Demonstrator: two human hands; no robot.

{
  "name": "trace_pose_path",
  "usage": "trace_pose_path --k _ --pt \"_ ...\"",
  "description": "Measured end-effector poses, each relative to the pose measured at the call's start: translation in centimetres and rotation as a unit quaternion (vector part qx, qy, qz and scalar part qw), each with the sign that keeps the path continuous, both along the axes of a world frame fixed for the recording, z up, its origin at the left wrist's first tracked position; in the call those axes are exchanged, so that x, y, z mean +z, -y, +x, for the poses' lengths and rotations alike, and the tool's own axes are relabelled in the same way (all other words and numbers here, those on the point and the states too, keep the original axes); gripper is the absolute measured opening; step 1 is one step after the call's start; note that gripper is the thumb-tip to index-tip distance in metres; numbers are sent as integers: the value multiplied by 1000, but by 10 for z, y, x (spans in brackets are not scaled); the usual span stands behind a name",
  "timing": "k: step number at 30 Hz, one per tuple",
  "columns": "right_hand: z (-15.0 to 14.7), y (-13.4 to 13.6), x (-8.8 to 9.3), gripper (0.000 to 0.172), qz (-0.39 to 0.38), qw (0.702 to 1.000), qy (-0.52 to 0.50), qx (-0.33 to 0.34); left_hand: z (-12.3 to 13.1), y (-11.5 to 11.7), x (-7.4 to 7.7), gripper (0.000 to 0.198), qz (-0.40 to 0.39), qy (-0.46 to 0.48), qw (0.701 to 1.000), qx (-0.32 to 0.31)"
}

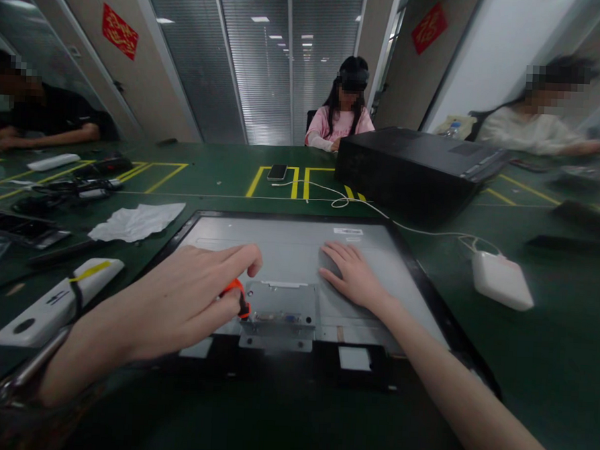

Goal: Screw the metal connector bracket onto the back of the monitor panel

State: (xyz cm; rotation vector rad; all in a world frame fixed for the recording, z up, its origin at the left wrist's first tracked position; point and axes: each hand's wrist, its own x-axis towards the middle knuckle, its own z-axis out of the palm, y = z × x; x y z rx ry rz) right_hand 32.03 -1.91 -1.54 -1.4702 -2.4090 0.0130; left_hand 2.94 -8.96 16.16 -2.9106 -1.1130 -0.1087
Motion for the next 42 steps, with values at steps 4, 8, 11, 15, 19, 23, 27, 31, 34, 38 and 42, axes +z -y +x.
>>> trace_pose_path --k 4,8,11,15,19,23,27,31,34,38,42 --pt "1 0 0 51 0 1000 1 -1 3 -1 -1 22 18 -31 999 34" --pt "0 1 2 52 -5 1000 3 -4 5 -4 -4 39 50 -76 995 51" --pt "0 2 2 52 -9 1000 0 -4 3 -5 -5 29 44 -75 996 37" --pt "0 2 2 52 -7 1000 -8 -1 1 -5 -5 13 37 -33 998 25" --pt "1 1 1 51 -4 1000 -9 0 2 -5 -5 6 17 0 1000 12" --pt "1 1 0 52 0 1000 -9 2 3 -3 -2 7 -18 9 1000 -7" --pt "1 0 0 52 2 1000 -7 4 6 -2 -3 6 1 -3 1000 -12" --pt "1 0 0 52 1 1000 -11 7 10 -4 -6 27 67 -46 995 50" --pt "2 0 -1 52 0 1000 -10 7 11 -4 -8 28 88 -86 991 55" --pt "2 0 -1 52 2 1000 -13 8 10 0 -8 12 78 -50 996 15" --pt "1 0 0 52 1 1000 -10 5 12 2 -7 10 74 -23 997 19"
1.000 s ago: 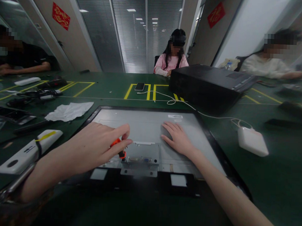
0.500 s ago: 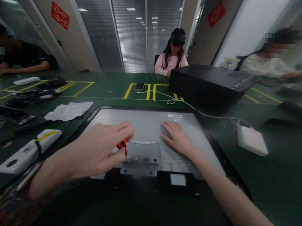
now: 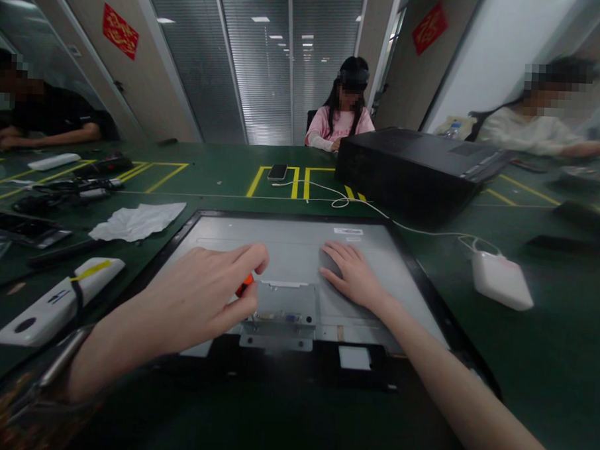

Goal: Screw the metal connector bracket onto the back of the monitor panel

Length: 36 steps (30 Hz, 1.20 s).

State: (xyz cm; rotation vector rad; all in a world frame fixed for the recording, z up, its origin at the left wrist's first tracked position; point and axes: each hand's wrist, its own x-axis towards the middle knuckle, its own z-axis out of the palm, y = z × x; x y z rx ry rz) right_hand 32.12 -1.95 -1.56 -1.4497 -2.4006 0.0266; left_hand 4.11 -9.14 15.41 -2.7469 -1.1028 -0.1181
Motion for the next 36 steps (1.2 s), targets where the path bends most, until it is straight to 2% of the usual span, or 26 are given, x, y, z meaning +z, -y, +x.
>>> trace_pose_path --k 10,15,20,28,36 --pt "0 -1 -1 52 4 1000 6 -3 0 -3 1 11 -24 -15 1000 -5" --pt "1 -1 -1 52 4 1000 3 -1 -2 -2 4 9 -29 33 999 -14" --pt "0 0 0 52 6 1000 3 -2 4 -1 -2 8 -64 69 994 -50" --pt "-1 0 1 52 2 1000 7 -4 11 -2 -13 7 -94 87 990 -52" --pt "-1 0 2 51 5 1000 8 -3 13 -2 -17 4 -109 85 988 -63"
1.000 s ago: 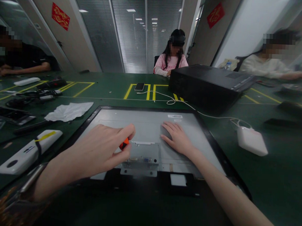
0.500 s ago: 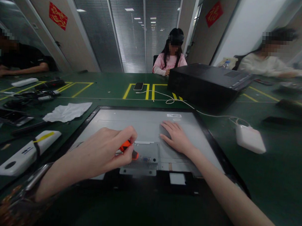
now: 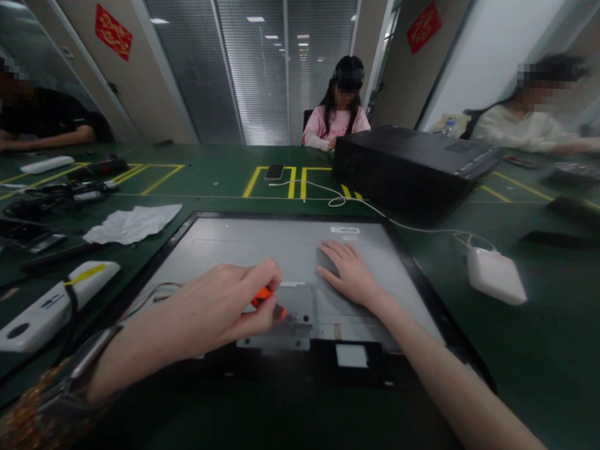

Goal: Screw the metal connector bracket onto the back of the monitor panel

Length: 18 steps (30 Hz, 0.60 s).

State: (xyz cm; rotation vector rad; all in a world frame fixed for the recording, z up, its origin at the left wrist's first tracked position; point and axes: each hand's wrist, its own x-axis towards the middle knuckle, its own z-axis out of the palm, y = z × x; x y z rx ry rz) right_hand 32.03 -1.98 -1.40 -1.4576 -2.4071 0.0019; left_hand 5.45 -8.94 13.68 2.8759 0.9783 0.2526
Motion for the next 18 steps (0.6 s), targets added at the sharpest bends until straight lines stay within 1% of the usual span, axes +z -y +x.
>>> trace_pose_path --k 8,11,14,18 --pt "0 -1 -1 52 -3 1000 4 0 1 1 1 4 16 -17 1000 0" --pt "0 -1 -2 52 -3 1000 6 2 2 1 -2 16 41 -17 999 -11" --pt "0 -1 -2 53 -3 1000 8 1 2 1 -8 31 51 5 998 -21" --pt "0 -1 -1 53 -3 1000 9 0 4 0 -12 41 85 27 996 -19"
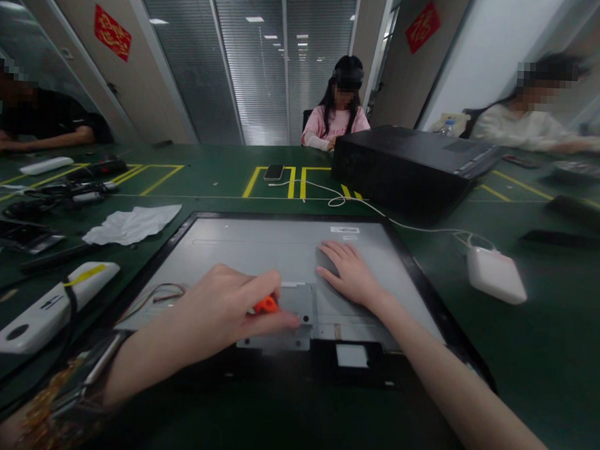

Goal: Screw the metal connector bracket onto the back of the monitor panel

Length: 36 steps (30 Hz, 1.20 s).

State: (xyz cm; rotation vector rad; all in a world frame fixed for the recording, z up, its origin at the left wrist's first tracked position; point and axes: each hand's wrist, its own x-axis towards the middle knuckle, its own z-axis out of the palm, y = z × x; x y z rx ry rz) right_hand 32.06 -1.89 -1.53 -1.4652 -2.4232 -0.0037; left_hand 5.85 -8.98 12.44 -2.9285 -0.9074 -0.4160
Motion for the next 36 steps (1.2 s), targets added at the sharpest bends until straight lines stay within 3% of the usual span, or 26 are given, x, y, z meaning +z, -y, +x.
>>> trace_pose_path --k 5,9,15,20,27,36 --pt "0 0 0 52 1 1000 -2 -1 2 2 3 44 45 -16 999 17" --pt "0 0 0 51 3 1000 -4 1 2 5 10 26 -5 -39 999 7" --pt "0 0 0 52 4 1000 -5 2 0 8 18 16 -66 -29 997 -8" --pt "0 0 -1 52 5 1000 -7 0 0 6 16 16 -62 -21 998 5" --pt "1 -1 -2 52 4 1000 -5 1 0 1 11 31 -47 -74 995 53" --pt "0 0 -1 52 4 1000 -4 -1 0 6 19 13 -111 -25 993 6"
